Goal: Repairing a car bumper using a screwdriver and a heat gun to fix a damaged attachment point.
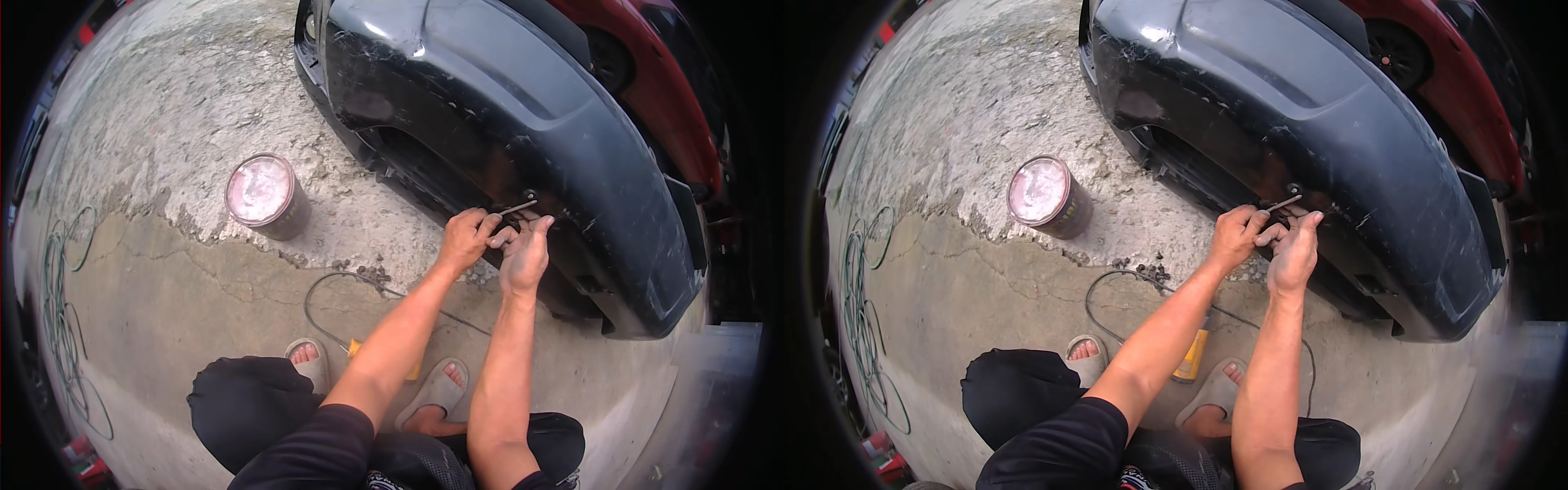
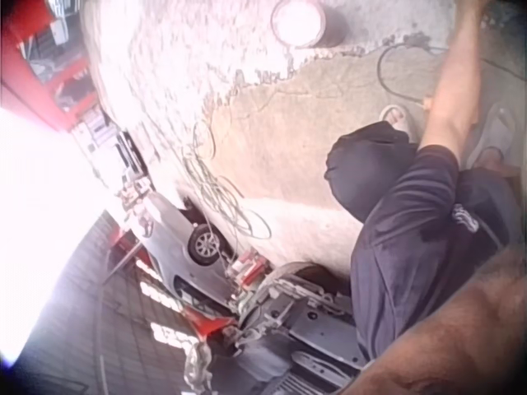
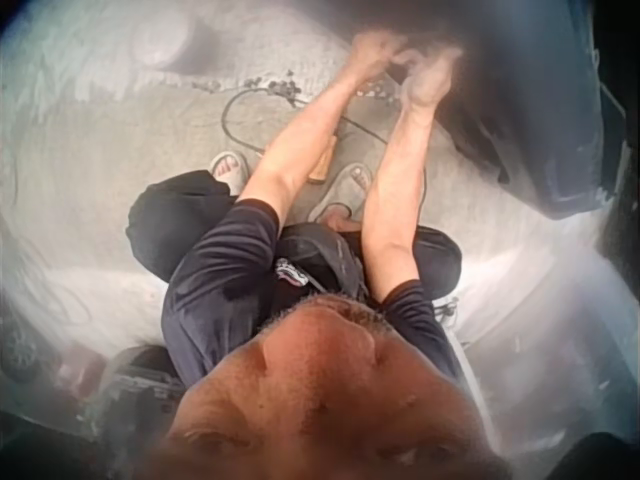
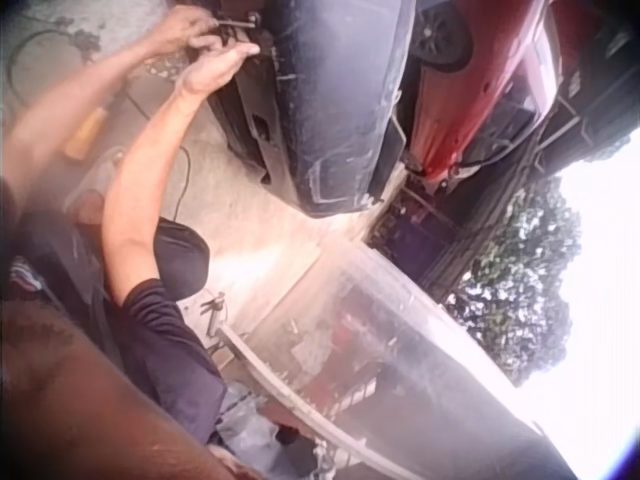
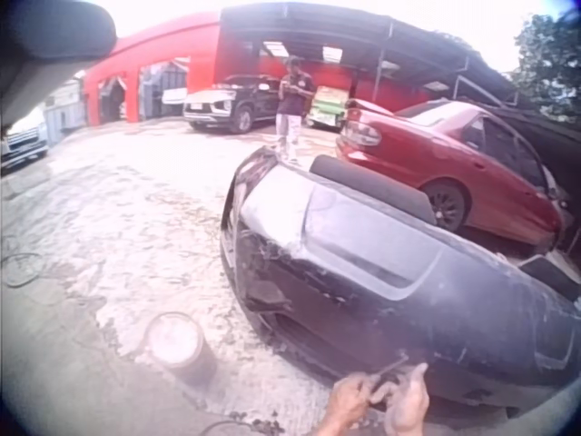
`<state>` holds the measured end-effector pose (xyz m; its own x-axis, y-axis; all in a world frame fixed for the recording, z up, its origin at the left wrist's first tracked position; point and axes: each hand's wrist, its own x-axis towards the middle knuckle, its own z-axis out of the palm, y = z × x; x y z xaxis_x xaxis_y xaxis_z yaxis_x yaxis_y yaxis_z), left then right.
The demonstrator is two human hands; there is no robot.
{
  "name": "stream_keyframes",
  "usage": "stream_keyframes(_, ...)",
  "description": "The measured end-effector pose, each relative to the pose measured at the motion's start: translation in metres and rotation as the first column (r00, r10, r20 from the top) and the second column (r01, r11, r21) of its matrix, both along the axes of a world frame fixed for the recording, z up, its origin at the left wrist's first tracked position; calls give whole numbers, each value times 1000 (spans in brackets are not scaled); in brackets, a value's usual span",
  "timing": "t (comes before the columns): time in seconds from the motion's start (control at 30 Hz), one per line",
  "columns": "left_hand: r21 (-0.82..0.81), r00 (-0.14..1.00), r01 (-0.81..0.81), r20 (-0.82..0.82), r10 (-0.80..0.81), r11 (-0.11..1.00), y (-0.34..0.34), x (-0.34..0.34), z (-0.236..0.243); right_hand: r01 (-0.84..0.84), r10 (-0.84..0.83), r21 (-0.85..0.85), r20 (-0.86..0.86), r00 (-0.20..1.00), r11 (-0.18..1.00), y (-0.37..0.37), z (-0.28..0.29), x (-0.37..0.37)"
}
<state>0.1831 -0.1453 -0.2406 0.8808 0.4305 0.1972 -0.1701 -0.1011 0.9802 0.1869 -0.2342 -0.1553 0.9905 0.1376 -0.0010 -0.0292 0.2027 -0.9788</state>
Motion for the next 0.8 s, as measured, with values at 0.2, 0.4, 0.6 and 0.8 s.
stream_keyframes(0.2, 275, 996, -91, 40, 83, 957, 24, 2, 8, 19, -19, -33, -16, 1000, 999, 1, 6, -2)
stream_keyframes(0.4, 361, 995, -94, 52, 81, 928, 37, 3, 11, 61, -61, -77, -1, 998, 995, 4, 6, -6)
stream_keyframes(0.6, 232, 998, -57, 45, 48, 971, 24, 4, 4, 135, -106, -379, 96, 990, 916, 1, 20, -20)
stream_keyframes(0.8, 172, 999, -46, 30, 41, 984, 17, 1, 5, -29, 58, -747, 12, 998, 664, -43, 67, -35)
